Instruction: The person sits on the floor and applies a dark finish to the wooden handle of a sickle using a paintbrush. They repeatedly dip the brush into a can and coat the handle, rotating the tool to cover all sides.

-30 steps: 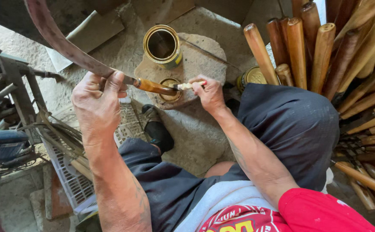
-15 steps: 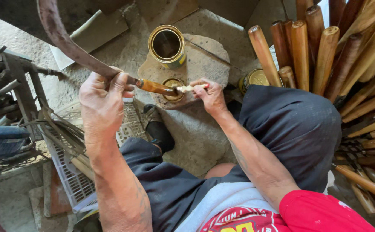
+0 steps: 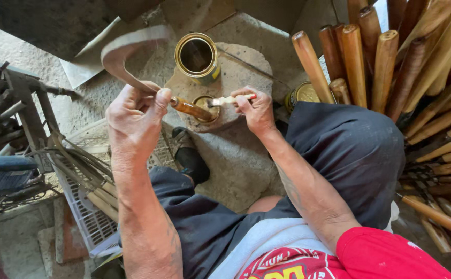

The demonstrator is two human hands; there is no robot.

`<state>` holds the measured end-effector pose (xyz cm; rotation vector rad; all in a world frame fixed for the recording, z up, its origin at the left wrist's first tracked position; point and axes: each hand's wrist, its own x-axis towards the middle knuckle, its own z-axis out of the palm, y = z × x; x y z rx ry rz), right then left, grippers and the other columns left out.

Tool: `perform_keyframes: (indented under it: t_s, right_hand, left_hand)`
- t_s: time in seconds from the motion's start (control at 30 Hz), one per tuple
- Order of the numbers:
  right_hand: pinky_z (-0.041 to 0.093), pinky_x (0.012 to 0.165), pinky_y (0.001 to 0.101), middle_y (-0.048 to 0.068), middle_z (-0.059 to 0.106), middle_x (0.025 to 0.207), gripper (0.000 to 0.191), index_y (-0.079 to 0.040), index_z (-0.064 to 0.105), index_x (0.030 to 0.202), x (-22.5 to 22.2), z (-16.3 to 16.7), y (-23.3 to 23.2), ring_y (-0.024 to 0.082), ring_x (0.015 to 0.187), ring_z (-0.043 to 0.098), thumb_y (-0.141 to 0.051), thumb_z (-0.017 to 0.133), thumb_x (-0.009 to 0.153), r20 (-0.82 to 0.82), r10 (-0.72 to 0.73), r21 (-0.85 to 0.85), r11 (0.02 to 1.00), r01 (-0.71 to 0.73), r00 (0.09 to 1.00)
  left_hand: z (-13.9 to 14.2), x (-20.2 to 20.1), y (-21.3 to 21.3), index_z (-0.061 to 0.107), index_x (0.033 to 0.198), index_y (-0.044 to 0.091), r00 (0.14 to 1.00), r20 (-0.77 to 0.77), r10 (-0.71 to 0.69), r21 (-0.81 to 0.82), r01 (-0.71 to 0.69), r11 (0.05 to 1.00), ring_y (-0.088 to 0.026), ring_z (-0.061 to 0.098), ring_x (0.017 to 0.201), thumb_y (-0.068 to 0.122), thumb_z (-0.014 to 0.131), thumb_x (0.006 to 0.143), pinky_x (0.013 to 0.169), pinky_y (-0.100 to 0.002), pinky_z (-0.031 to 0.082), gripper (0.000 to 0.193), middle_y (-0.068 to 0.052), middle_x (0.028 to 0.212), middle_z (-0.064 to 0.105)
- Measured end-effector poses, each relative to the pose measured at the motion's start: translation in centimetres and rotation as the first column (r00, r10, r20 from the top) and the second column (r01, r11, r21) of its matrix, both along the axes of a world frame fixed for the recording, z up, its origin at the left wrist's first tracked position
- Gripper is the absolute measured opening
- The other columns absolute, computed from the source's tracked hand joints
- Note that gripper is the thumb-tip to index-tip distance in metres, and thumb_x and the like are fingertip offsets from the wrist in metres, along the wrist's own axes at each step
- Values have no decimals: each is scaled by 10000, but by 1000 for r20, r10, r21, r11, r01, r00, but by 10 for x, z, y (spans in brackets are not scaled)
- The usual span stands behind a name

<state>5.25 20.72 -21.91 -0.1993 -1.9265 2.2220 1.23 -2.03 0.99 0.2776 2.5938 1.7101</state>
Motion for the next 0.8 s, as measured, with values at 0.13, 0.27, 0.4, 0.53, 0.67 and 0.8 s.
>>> perform_keyframes:
  t_s: [0.13,0.27,0.4,0.53,0.67,0.8]
  right_hand:
    - [563,623,222,36,705,781,187,-5,744,1028,-1,1,-9,63,660,661,-141,623,985,88,30,106,994,-40,996]
    - [575,647,211,23,736,859,192,-7,723,1048,-1,2,-11,54,686,665,-147,602,997,77,84,-144,987,-73,993]
    - [567,636,215,38,734,854,193,4,723,1054,-5,4,-3,63,696,663,-148,611,1017,45,11,-76,997,-8,999]
    - [595,640,224,34,706,836,198,4,720,1067,-3,2,-14,64,671,653,-154,618,1006,94,74,-128,990,-61,993]
    - [574,647,216,32,732,861,214,-4,719,1077,1,-2,-18,62,690,669,-175,604,1017,48,50,-229,973,-38,998]
    - [559,642,216,35,715,852,212,-3,715,1073,-5,-1,-9,61,698,647,-185,615,1033,21,-17,-206,978,21,1000]
  left_hand:
    - [1,0,6,684,1031,5,989,-145,36,-130,-55,990,-97,666,722,125,784,1005,646,-252,522,158,-45,808,718]
    - [2,2,7,676,1036,1,974,-219,60,-224,-111,968,-133,708,724,133,760,1013,662,-280,553,158,-85,821,737]
    - [2,2,8,697,1044,1,963,-268,31,-282,-109,953,-149,724,750,133,748,1023,694,-302,557,143,-103,838,738]
    - [3,-1,8,703,1066,1,962,-269,36,-248,-106,963,-147,724,767,128,739,1013,707,-294,562,143,-101,849,737]
    - [4,4,5,715,1074,0,968,-243,58,-256,-122,959,-149,714,745,106,720,1003,709,-294,561,127,-93,832,731]
    - [9,6,1,744,1096,-1,984,-167,66,-381,-126,916,-173,671,649,83,696,1014,658,-319,521,127,-126,719,673]
